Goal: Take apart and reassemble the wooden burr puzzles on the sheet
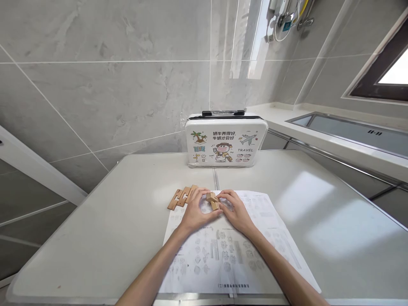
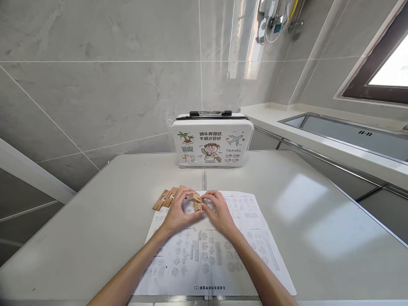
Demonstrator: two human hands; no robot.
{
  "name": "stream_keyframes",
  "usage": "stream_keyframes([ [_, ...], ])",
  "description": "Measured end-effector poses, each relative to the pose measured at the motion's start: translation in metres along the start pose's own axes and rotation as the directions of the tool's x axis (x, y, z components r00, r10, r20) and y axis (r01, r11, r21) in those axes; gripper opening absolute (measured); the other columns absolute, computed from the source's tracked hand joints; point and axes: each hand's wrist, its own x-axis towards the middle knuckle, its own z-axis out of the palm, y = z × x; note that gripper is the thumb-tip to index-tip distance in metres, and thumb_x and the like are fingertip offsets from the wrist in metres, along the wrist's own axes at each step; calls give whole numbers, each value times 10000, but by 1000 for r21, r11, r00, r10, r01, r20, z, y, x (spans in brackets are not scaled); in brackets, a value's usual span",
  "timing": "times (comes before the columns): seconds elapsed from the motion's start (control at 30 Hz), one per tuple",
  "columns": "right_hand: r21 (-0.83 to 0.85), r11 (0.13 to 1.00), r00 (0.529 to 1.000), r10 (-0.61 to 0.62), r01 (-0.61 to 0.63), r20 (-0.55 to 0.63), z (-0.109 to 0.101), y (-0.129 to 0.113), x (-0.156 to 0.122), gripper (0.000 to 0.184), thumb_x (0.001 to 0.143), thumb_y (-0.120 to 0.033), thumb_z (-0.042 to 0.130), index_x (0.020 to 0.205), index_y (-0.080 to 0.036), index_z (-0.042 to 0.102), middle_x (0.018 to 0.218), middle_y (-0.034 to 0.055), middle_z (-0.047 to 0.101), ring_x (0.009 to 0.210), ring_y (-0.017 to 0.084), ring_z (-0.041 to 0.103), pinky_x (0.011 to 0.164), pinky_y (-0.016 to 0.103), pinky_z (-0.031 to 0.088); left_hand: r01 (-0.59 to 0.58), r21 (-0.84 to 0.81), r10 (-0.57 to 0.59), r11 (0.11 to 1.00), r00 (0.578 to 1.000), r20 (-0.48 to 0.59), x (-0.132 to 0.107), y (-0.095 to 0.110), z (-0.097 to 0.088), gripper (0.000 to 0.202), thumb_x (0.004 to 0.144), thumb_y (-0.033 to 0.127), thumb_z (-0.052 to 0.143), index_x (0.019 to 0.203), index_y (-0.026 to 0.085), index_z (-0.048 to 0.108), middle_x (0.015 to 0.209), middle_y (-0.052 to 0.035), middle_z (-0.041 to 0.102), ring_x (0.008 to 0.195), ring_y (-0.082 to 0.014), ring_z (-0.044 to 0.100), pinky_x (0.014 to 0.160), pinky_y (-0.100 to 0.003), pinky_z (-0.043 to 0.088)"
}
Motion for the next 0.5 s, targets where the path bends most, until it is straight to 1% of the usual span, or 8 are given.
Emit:
stream_keyframes([
  [0.17, 15, 1000, 998, 25, -24, -64, -2, -4, 2, 170, 1015, -383, 606, 1090, -258, 693, 1129, 82, 674, 1086, 266, 647, 973, 423, 515, -16, 70, 23, 997, 995, -93, 1, -4, 0, 497, 770, 389, 871, 1164, 249, 603, 1242, -80, 637, 1180, -286, 621, 1010, -440, 517],
  [0.27, -20, 997, 989, 76, -79, -124, -2, -2, 3, 200, 1021, -419, 590, 1053, -246, 687, 1070, 75, 695, 1016, 256, 650, 916, 410, 517, -35, 195, 65, 980, 987, -150, 1, -8, 0, 515, 754, 424, 872, 1137, 238, 581, 1207, -80, 633, 1151, -291, 613, 990, -449, 513],
  [0.37, -88, 988, 980, 114, -129, -162, -1, 4, 2, 230, 1013, -451, 593, 1006, -236, 676, 1029, 74, 704, 959, 255, 649, 874, 410, 516, -54, 351, 130, 935, 972, -194, 1, -12, 1, 549, 707, 453, 886, 1096, 231, 568, 1168, -86, 641, 1120, -314, 601, 991, -489, 496],
  [0.5, -164, 972, 976, 139, -167, -170, 1, 11, -1, 234, 1006, -459, 596, 985, -235, 658, 1006, 77, 698, 953, 267, 646, 861, 424, 516, -49, 445, 158, 894, 965, -211, 0, -16, 3, 552, 676, 469, 883, 1039, 222, 547, 1177, -103, 635, 1122, -330, 582, 988, -506, 497],
])
